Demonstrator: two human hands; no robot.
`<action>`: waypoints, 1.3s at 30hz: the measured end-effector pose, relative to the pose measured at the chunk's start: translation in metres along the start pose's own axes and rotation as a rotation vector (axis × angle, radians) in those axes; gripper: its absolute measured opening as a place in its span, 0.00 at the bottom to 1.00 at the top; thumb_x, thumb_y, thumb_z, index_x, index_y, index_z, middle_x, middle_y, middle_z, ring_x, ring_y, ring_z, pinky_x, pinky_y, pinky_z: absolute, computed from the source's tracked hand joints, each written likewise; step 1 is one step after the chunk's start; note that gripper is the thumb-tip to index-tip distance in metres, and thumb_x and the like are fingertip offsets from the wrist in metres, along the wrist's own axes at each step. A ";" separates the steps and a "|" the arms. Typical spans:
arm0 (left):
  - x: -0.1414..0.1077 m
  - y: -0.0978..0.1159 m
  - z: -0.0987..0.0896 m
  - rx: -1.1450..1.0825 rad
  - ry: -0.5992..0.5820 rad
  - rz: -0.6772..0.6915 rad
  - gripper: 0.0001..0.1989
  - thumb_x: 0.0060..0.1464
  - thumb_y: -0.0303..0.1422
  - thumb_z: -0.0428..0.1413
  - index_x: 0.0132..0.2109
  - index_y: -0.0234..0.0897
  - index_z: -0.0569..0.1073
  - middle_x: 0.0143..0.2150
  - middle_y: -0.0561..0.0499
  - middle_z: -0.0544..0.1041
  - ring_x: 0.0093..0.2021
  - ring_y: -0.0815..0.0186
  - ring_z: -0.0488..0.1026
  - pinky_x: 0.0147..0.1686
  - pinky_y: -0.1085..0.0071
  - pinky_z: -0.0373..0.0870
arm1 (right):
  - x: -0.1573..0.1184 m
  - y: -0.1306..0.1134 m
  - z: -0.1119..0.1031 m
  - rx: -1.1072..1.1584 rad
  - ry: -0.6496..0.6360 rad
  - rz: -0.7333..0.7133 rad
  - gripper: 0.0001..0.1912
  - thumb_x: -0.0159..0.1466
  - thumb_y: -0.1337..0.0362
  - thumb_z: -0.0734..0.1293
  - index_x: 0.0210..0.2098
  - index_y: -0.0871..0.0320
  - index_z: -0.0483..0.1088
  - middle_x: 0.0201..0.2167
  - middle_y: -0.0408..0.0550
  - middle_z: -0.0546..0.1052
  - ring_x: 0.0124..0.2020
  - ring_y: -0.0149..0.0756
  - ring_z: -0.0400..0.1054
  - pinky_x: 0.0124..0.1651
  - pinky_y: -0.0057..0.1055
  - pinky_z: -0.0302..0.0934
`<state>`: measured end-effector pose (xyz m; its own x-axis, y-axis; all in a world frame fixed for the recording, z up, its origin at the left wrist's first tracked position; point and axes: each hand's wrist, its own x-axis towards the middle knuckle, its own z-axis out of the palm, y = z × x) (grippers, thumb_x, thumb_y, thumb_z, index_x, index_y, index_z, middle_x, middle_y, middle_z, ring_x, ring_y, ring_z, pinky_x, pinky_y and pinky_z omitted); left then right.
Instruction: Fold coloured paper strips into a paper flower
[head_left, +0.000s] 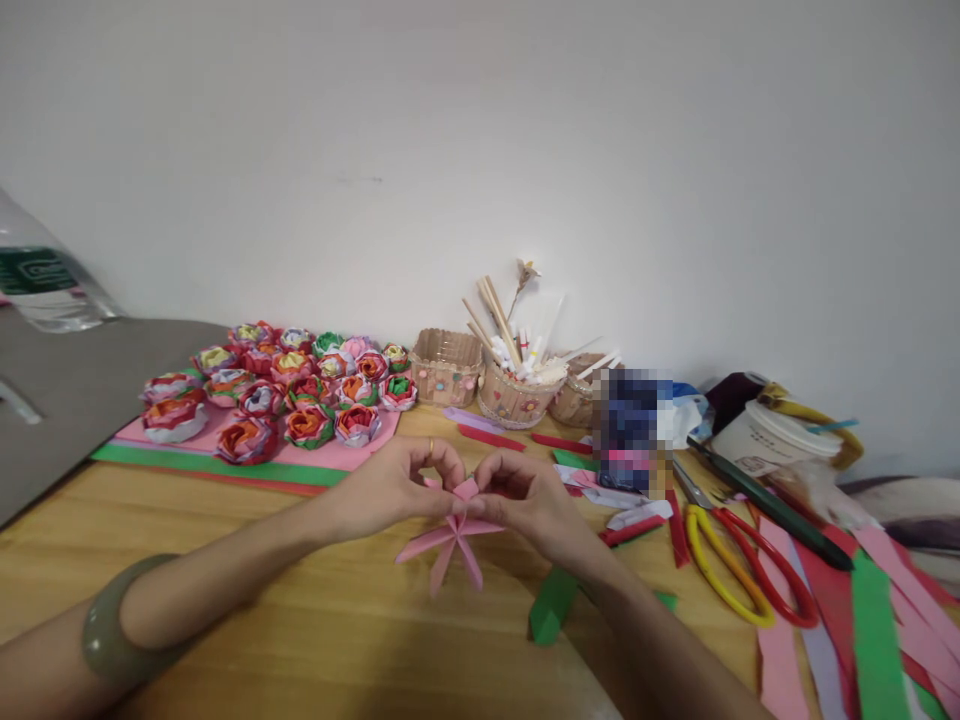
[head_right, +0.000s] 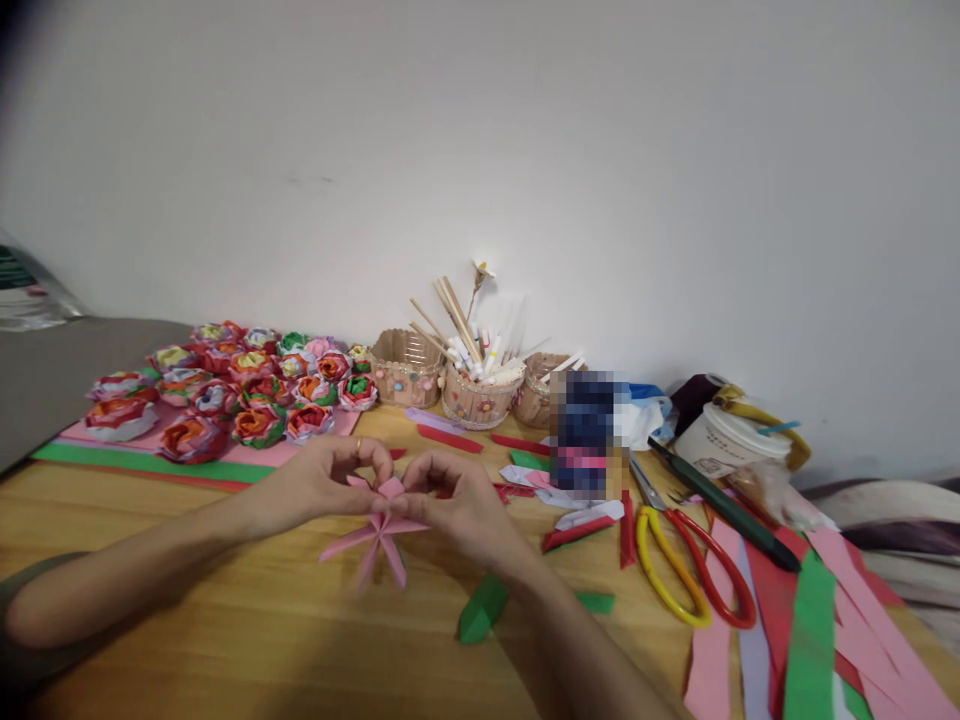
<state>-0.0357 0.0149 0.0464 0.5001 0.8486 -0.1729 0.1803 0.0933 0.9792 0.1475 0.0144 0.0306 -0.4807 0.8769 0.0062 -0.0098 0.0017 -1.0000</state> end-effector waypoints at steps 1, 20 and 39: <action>0.000 0.000 0.000 -0.005 0.007 0.005 0.06 0.41 0.30 0.59 0.27 0.34 0.69 0.22 0.58 0.69 0.22 0.74 0.64 0.24 0.77 0.58 | 0.000 0.000 0.000 -0.006 0.002 -0.002 0.11 0.50 0.62 0.72 0.25 0.60 0.67 0.24 0.40 0.70 0.26 0.27 0.64 0.30 0.25 0.57; 0.004 -0.006 -0.001 0.024 0.064 0.117 0.06 0.46 0.33 0.58 0.28 0.34 0.71 0.25 0.54 0.72 0.28 0.70 0.70 0.30 0.74 0.65 | -0.002 0.001 0.005 -0.519 0.152 -0.269 0.09 0.59 0.62 0.64 0.24 0.58 0.65 0.22 0.43 0.71 0.24 0.29 0.63 0.28 0.26 0.57; 0.012 -0.011 -0.002 0.039 0.116 0.006 0.08 0.43 0.34 0.59 0.28 0.33 0.72 0.23 0.56 0.71 0.25 0.71 0.67 0.28 0.75 0.61 | 0.004 0.007 0.003 -0.402 0.164 -0.129 0.06 0.58 0.64 0.64 0.26 0.59 0.69 0.24 0.43 0.73 0.27 0.30 0.65 0.31 0.27 0.58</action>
<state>-0.0335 0.0251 0.0340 0.4006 0.9036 -0.1518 0.2116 0.0699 0.9749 0.1431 0.0162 0.0240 -0.3525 0.9217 0.1617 0.2966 0.2739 -0.9149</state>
